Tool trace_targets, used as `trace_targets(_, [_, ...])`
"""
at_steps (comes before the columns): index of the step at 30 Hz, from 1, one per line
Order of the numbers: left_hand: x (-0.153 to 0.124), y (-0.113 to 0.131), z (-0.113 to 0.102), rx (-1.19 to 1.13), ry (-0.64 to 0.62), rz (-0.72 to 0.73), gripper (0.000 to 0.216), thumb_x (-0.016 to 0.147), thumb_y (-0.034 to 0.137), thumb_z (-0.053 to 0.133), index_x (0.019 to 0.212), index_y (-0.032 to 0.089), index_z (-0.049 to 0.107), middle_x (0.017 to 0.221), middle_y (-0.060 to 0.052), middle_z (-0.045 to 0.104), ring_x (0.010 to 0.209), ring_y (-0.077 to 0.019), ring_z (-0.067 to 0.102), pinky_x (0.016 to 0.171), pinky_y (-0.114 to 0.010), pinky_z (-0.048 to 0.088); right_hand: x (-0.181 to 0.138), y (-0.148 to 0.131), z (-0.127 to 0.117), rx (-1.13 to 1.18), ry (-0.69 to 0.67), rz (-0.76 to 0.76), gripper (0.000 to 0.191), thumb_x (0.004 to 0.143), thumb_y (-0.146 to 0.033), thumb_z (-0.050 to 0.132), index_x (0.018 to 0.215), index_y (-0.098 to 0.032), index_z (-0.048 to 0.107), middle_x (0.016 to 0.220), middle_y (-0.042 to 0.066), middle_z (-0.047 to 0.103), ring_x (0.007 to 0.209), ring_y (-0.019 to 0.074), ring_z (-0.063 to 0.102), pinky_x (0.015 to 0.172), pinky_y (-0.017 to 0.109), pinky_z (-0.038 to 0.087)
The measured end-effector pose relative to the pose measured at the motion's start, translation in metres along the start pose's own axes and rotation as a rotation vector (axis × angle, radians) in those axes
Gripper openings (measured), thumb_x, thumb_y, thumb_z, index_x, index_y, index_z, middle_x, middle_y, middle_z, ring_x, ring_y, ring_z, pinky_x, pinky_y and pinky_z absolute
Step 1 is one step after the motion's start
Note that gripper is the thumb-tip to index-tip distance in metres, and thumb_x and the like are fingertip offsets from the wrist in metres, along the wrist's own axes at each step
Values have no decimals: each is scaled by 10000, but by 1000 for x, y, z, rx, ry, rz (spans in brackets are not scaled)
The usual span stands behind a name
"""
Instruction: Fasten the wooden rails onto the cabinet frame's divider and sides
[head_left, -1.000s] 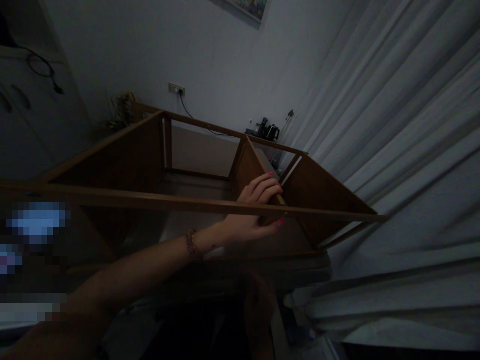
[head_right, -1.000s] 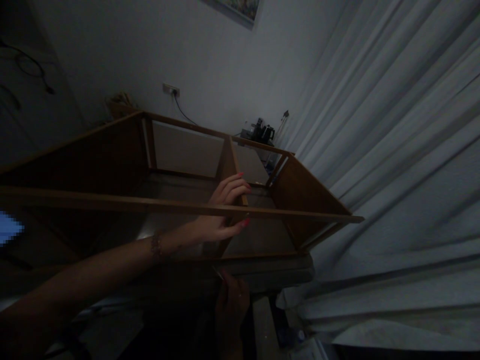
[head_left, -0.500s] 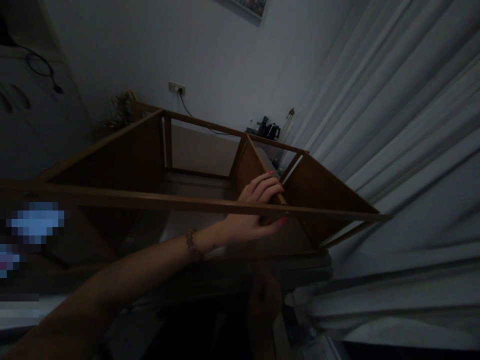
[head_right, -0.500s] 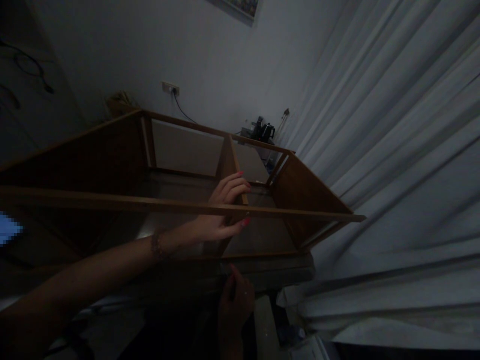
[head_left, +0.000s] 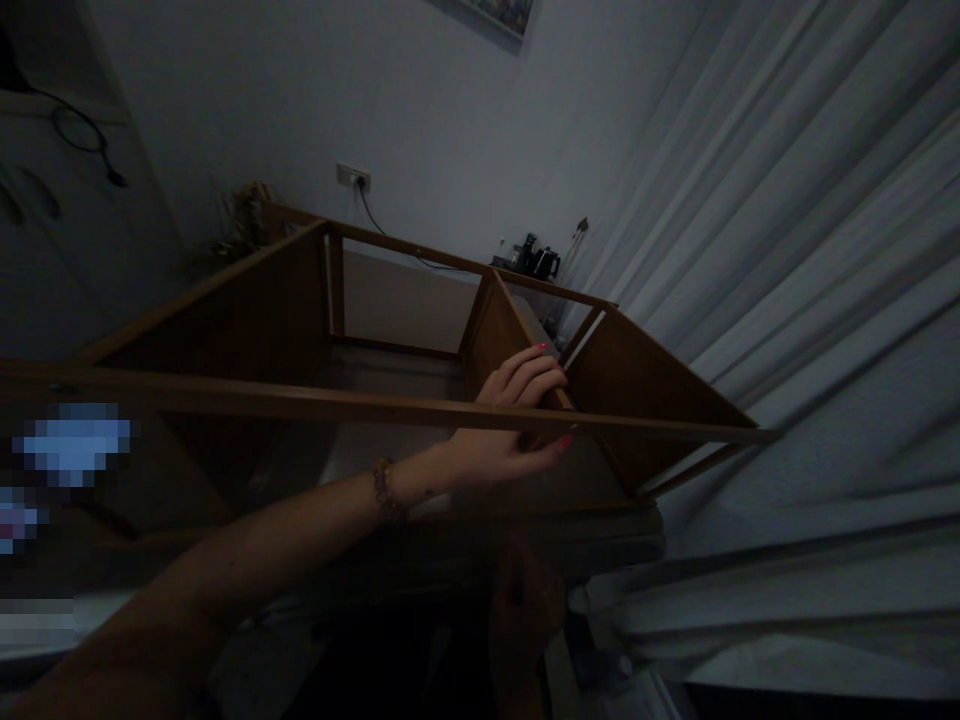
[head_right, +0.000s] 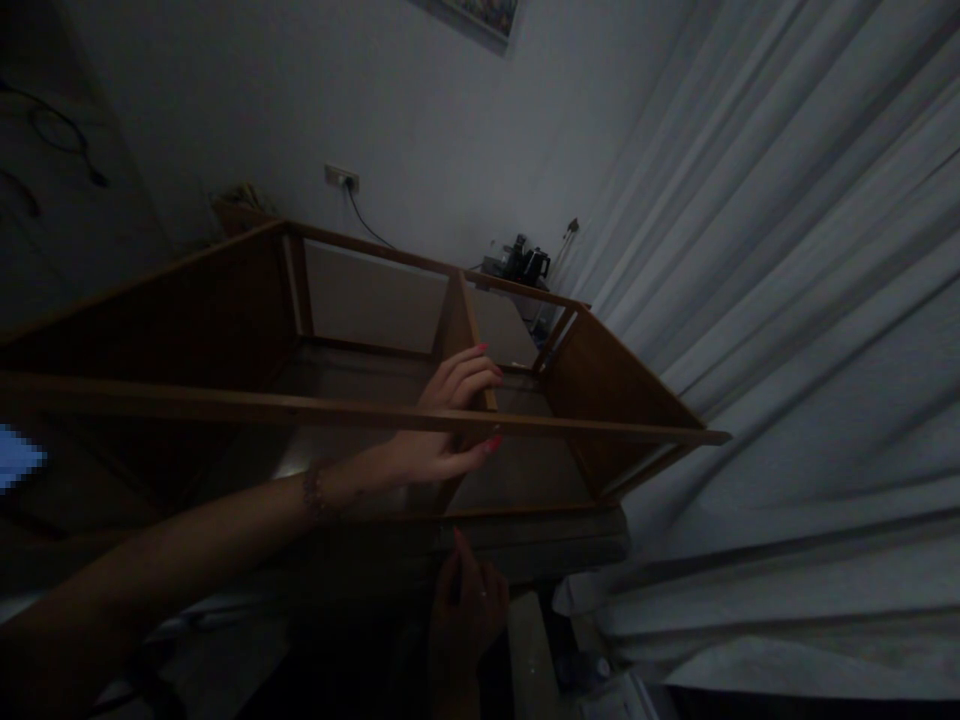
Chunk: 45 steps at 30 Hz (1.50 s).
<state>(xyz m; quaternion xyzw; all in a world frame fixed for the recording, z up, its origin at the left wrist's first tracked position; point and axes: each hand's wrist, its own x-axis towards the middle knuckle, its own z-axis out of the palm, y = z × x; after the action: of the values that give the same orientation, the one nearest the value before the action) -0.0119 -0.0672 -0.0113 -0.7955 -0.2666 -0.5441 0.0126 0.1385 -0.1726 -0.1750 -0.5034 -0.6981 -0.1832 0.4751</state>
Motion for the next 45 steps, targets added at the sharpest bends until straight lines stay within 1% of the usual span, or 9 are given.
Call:
trace_targets(6, [1,0,0,12,7,3,547,846,419,582,1303,210,364,1367,-136,453,1396,-303,291,1129,-536,317,-3,-5,3,145,-80,-36,195,971,-248,483,985,-228,677,769,35,746,619,161,629,614,291,449])
trace_targets(11, [0,-1,1,16,-1,4,557,841,424,586,1302,197,373,1373,-139,452,1402,-302,280,1141,-521,300,-3,3,-2,252,-138,184,261,979,-337,456,949,-224,689,801,41,745,691,159,673,621,260,502])
trace_targets(13, [0,-1,0,10,-2,2,558,843,425,581,1310,208,365,1377,-135,448,1402,-304,279,1136,-529,300,-2,6,-5,327,-175,221,264,970,-368,472,928,-225,691,804,32,746,692,149,689,622,243,515])
trace_targets(17, [0,0,-1,5,-12,-2,555,846,415,581,1310,198,366,1376,-142,446,1402,-303,278,1142,-519,293,1,5,-8,447,-284,169,300,939,-432,515,796,-241,697,718,-7,732,609,126,682,571,212,512])
trace_targets(22, [1,1,-1,7,-8,-7,546,847,422,579,1304,213,365,1369,-140,447,1396,-312,289,1126,-533,311,5,-3,-8,495,-325,172,304,925,-443,538,762,-227,678,701,-2,704,622,135,659,575,227,503])
trace_targets(26, [1,1,-1,5,-16,-15,555,847,420,578,1316,224,355,1376,-135,447,1396,-315,288,1120,-543,311,10,-5,-9,470,-385,105,366,968,-419,456,732,-223,655,707,8,682,664,144,638,608,244,483])
trace_targets(29, [0,1,-1,3,-8,-13,563,841,411,578,1322,221,357,1382,-130,448,1396,-311,288,1131,-536,300,15,-4,-12,405,-362,39,395,991,-385,410,718,-215,640,681,6,669,643,138,615,614,249,456])
trace_targets(38, [1,0,-1,21,-4,7,543,847,420,578,1299,201,372,1362,-137,460,1397,-298,288,1142,-520,302,42,1,-21,183,-449,-348,472,1028,-295,279,717,-223,626,673,12,665,625,153,545,648,277,395])
trace_targets(45, [0,-1,0,21,0,9,564,838,421,590,1306,207,360,1360,-139,458,1392,-306,297,1130,-524,317,37,12,-21,51,-508,-352,408,1008,-234,340,690,-227,595,656,21,628,680,186,511,670,299,351])
